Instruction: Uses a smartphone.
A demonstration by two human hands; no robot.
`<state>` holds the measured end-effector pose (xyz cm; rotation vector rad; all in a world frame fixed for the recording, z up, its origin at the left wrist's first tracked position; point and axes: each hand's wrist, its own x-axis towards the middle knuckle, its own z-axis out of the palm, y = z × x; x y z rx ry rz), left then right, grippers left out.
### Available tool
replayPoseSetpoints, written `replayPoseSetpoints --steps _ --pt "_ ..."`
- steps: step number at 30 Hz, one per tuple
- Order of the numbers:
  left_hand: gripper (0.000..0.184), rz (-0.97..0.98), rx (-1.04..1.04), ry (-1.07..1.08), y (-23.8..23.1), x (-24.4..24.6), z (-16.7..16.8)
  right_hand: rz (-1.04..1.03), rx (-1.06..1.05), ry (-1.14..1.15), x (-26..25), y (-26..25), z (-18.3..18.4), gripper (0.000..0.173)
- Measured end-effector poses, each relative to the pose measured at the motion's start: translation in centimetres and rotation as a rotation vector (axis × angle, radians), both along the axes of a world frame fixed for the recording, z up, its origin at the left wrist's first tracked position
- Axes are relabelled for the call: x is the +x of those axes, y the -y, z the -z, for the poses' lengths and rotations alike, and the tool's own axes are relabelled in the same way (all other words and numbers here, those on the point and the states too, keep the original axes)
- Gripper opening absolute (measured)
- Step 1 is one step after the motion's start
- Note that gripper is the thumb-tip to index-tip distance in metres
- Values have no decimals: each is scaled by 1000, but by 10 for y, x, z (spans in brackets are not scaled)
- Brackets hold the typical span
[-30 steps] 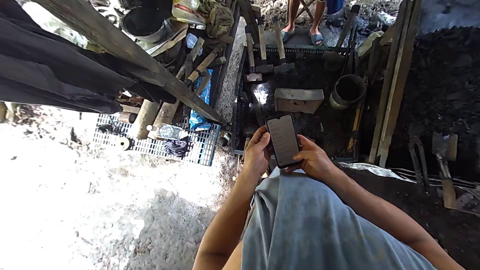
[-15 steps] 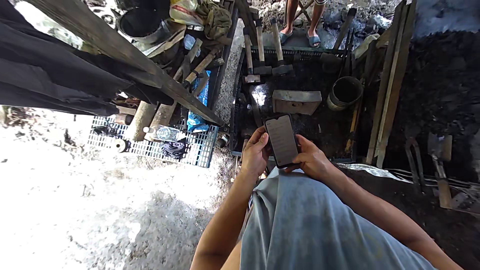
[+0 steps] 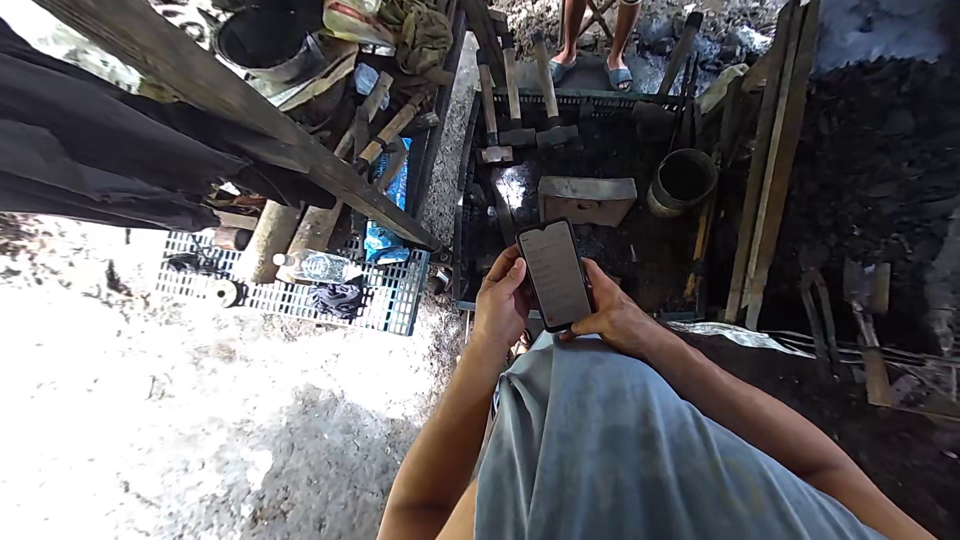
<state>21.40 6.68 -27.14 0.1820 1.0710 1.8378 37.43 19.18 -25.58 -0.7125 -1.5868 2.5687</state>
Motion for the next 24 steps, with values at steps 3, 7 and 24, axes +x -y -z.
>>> replayPoseSetpoints --steps 3,7,24 --pt "28 -6 10 3 2 0 -1 5 -12 -3 -1 2 -2 103" --pt "29 -13 28 12 5 -1 1 8 -33 -11 -1 5 -5 93" --pt "30 4 17 -23 14 -1 7 11 -37 3 -1 13 -3 90"
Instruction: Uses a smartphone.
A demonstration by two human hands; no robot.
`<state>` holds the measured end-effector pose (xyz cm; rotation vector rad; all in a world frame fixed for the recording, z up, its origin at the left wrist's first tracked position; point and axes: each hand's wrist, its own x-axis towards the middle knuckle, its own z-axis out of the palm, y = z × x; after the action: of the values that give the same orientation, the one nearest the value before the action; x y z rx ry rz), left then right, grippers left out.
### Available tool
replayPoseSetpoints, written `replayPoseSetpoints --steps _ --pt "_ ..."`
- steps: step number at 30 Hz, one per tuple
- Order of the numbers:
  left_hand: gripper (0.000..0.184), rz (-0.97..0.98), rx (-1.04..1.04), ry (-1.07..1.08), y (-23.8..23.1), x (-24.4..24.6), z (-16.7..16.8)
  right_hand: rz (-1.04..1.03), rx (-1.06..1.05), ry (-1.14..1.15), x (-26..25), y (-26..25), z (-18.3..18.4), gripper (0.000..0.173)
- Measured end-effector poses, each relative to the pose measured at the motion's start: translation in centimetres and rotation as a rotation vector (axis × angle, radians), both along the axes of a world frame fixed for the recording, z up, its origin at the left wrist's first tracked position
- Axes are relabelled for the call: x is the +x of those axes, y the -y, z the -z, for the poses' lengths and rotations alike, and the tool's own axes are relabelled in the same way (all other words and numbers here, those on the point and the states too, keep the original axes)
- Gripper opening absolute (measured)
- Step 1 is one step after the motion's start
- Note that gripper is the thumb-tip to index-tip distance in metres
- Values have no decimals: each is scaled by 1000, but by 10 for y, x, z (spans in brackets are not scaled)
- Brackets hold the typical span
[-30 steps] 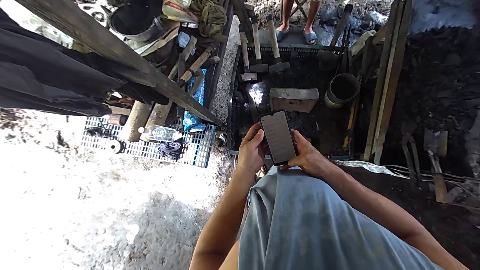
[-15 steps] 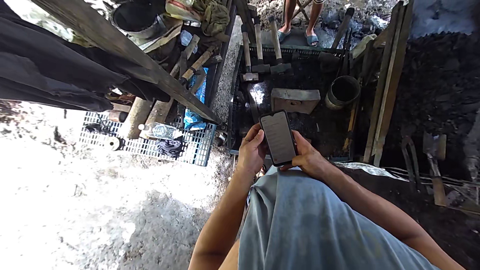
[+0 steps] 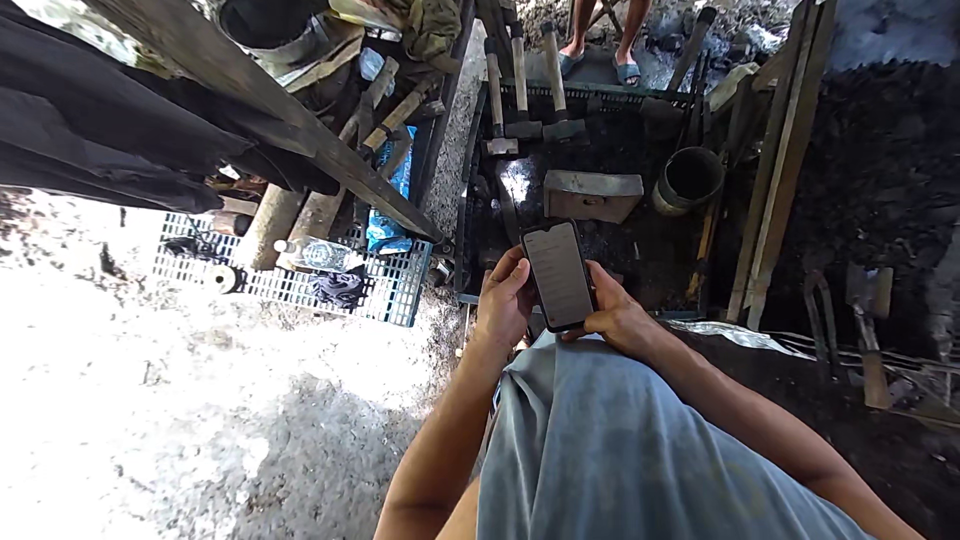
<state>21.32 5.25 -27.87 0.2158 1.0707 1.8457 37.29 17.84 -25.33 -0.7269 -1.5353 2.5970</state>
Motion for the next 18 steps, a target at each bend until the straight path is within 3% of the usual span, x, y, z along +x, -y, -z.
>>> replayPoseSetpoints --steps 14,16,18 --pt "29 -9 -1 25 -1 -1 -2 -3 12 -2 0 -4 1 84" --pt "31 -17 -10 -46 0 -2 -5 -3 1 -9 0 -4 1 82" --pt "45 -37 -8 -262 -2 -8 -11 -22 4 -17 -2 -5 1 81"
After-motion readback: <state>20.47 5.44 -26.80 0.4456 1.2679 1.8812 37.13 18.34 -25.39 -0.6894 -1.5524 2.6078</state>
